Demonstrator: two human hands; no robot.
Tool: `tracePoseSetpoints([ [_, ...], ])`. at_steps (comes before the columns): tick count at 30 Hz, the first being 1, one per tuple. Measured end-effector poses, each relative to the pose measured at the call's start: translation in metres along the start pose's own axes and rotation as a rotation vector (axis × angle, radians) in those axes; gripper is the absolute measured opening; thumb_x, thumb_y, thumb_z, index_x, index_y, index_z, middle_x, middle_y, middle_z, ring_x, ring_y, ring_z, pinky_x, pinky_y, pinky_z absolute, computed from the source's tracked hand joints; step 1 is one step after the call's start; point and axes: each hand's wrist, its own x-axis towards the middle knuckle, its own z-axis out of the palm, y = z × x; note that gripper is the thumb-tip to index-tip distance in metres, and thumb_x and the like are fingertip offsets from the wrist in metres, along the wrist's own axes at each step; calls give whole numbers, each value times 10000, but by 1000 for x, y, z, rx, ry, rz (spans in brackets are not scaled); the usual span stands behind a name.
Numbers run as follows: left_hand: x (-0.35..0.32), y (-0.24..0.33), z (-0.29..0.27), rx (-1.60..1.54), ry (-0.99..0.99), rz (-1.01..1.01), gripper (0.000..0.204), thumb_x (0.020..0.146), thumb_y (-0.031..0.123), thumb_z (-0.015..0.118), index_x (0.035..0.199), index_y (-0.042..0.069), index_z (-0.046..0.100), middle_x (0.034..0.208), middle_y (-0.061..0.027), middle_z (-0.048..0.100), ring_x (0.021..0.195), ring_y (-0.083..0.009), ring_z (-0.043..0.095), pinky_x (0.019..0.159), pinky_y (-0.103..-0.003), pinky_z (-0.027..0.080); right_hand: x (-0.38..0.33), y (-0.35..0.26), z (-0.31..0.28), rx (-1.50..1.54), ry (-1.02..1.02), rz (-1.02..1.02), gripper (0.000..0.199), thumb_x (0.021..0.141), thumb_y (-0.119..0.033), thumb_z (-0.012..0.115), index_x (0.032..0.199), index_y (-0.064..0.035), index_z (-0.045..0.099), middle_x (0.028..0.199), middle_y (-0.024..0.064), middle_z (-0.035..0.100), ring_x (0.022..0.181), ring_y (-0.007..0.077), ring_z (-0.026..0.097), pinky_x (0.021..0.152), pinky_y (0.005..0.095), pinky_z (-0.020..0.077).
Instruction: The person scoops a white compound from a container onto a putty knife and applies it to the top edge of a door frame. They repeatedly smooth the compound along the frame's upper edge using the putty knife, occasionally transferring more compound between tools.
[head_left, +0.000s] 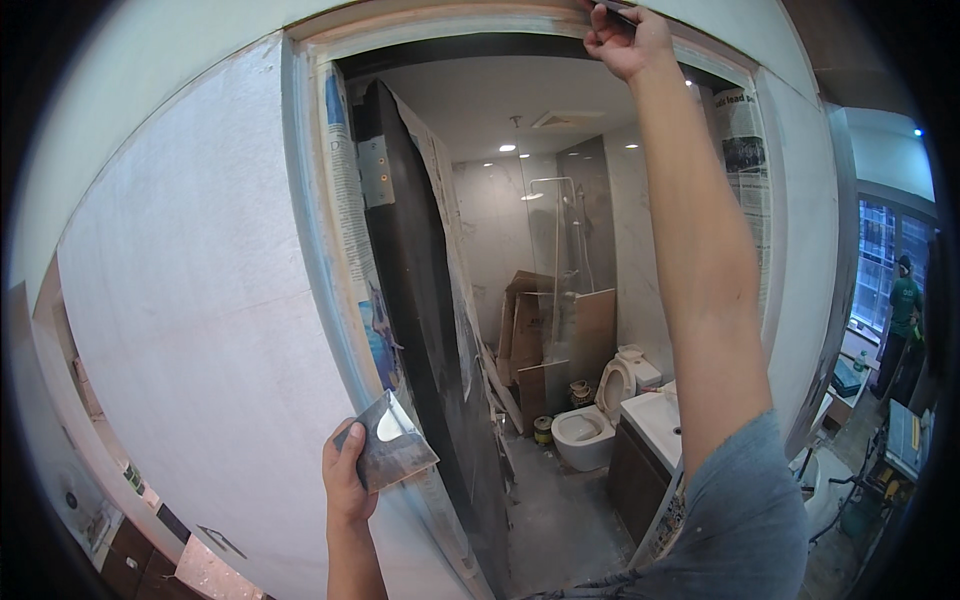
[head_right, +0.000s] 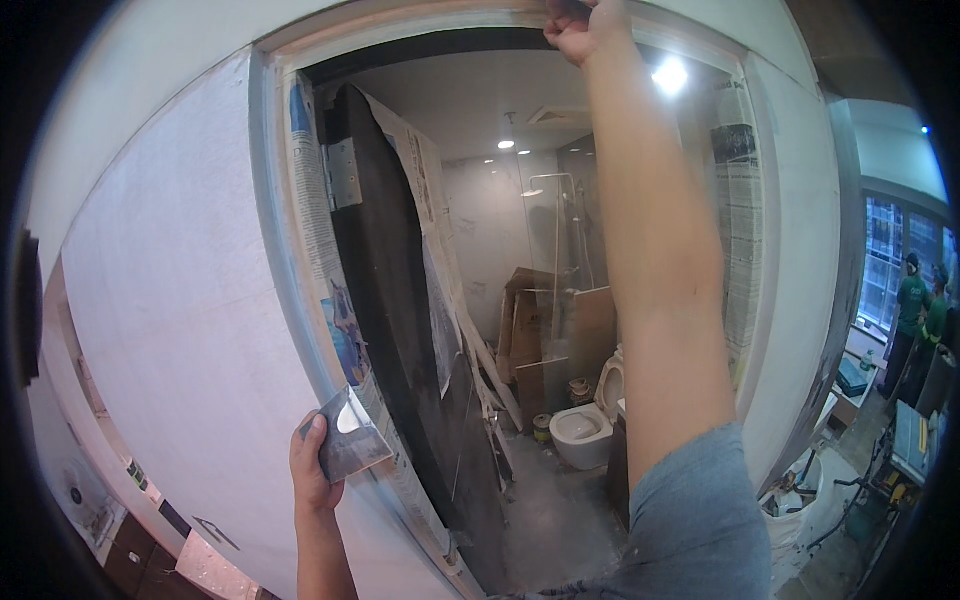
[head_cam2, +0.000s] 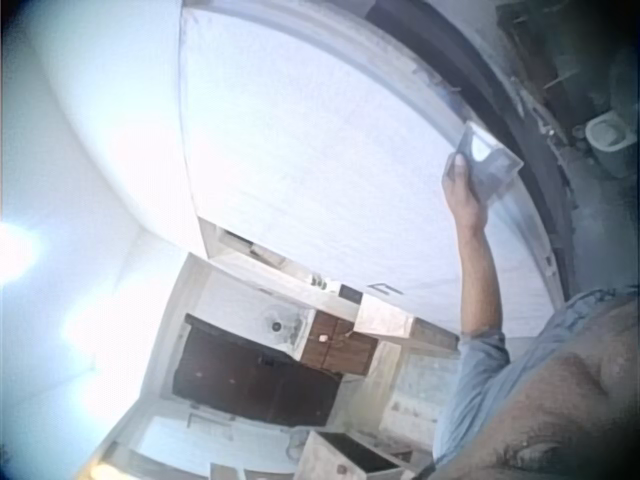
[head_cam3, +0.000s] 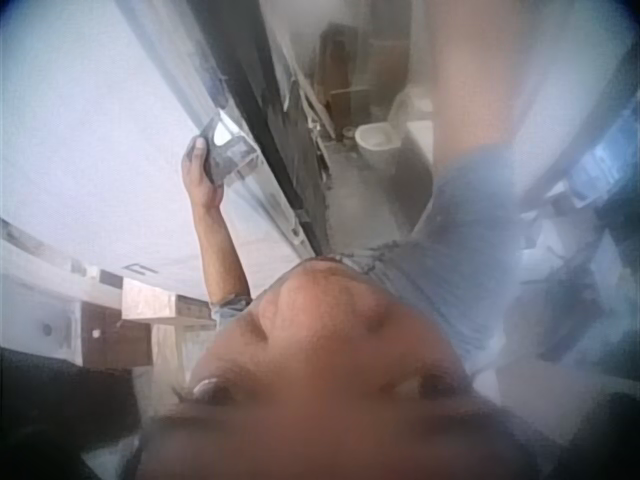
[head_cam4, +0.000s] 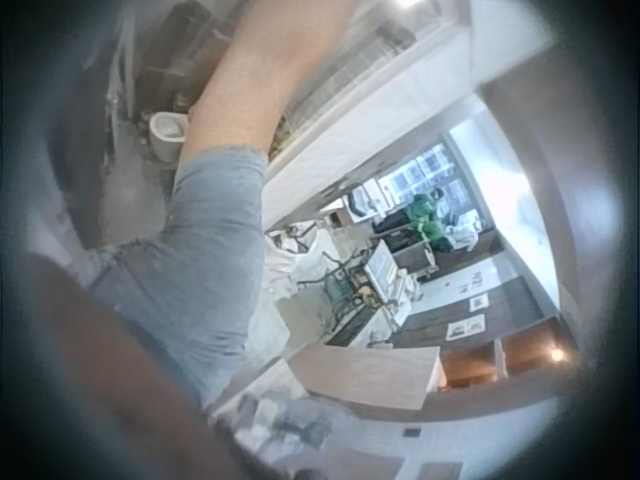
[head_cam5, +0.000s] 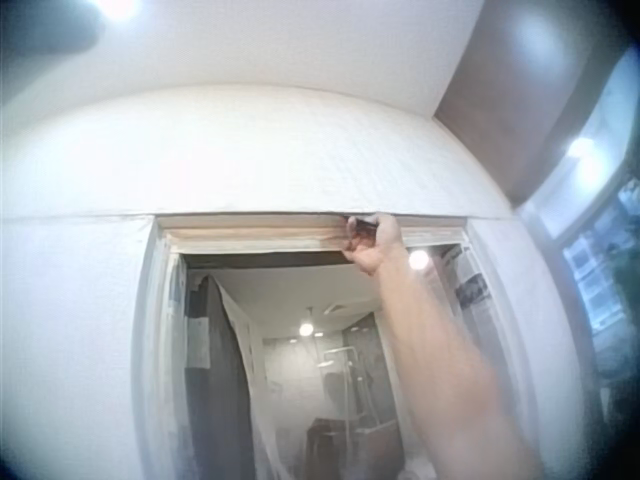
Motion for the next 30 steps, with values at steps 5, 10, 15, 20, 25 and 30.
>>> tracePoseSetpoints([
  [5,1,1,6,-7,-14,5,320,1021,322,607,1049,3,613,971,-70,648,879,-144,635,810,-303,530,20,1,-28,-360,-53,-131,124,851,-175,463,812,-104,557,665,72,657,592,169,655,557,355,397],
  [10,1,-1,5,-2,-1,3,328,1015,328,614,1049,1,612,975,-71,647,884,-146,635,812,-309,530,31,3,-11,-430,7,-149,177,888,-169,443,820,-84,582,663,86,674,496,150,614,426,277,379],
  [15,0,-1,5,6,17,4,338,1014,334,611,1055,-1,612,983,-72,650,890,-151,635,816,-312,527,21,-3,19,-427,87,-128,316,974,-173,360,906,-30,634,710,108,708,490,160,631,420,261,472],
  [20,-1,1,9,5,5,16,349,1014,338,604,1069,-6,611,991,-75,653,893,-152,633,825,-310,522,16,-17,30,-391,164,23,355,993,-191,339,960,11,628,736,124,713,551,170,663,528,329,504],
  [25,1,0,5,-1,-9,1,338,1018,330,605,1071,-4,612,995,-73,656,892,-148,633,823,-308,521,17,-47,15,-317,98,96,351,992,-261,375,951,-13,621,750,127,704,651,171,680,749,408,405],
  [30,3,-2,0,0,-21,-4,329,1016,329,612,1060,2,615,987,-69,659,891,-145,639,816,-308,525,36,-54,-21,-199,6,85,262,938,-229,422,906,-53,613,746,108,706,655,164,661,730,406,390],
])
